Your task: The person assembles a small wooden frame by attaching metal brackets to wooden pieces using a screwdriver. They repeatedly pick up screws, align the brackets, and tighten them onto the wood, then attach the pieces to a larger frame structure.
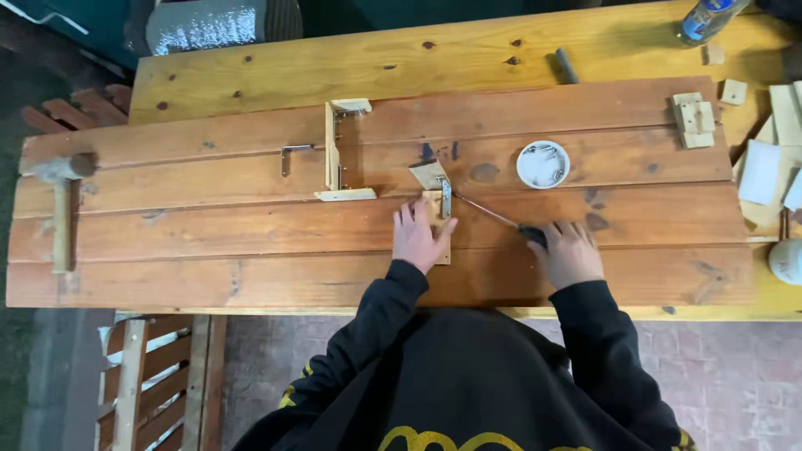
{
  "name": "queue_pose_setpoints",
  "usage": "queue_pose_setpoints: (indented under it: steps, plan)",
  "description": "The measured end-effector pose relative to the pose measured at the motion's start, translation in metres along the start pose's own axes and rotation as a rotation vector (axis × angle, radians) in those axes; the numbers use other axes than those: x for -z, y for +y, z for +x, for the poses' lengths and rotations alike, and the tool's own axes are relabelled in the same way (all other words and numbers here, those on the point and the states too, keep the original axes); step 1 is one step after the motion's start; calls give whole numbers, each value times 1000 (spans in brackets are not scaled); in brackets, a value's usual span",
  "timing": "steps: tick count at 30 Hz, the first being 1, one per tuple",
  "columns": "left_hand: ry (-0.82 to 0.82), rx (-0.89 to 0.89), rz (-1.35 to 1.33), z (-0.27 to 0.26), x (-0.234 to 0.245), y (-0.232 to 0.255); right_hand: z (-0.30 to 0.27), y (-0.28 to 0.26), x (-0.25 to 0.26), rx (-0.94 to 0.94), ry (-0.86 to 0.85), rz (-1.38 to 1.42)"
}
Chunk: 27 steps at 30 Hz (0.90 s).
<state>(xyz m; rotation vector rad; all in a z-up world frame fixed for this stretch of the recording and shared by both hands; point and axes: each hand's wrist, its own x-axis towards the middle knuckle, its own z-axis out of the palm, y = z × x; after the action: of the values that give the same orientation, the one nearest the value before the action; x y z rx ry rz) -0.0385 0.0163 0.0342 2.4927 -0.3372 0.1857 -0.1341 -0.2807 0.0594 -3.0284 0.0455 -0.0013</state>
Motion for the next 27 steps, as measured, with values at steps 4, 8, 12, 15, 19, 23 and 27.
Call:
queue_pose_setpoints:
  steps: [4,8,12,15,19,23,27]
  plan:
    - [-262,199,105,-2,32,35,52,-44,46,37,-17,92]
    - [-248,284,295,-1,18,39,119,-110,112,378,-6,347]
    - [-111,351,271,-5,-31,6,158,-136,108,644,-11,116]
    - [-152,414,160,0,-20,6,168,-124,66,565,-89,181]
    - [-230,434,161,7,20,22,155,-109,46,516,-37,183]
    - [-450,451,9,13,47,17,127,-99,8,361,88,253]
    - [-555,359,-22,26,86,30,81,-104,17,136,121,376]
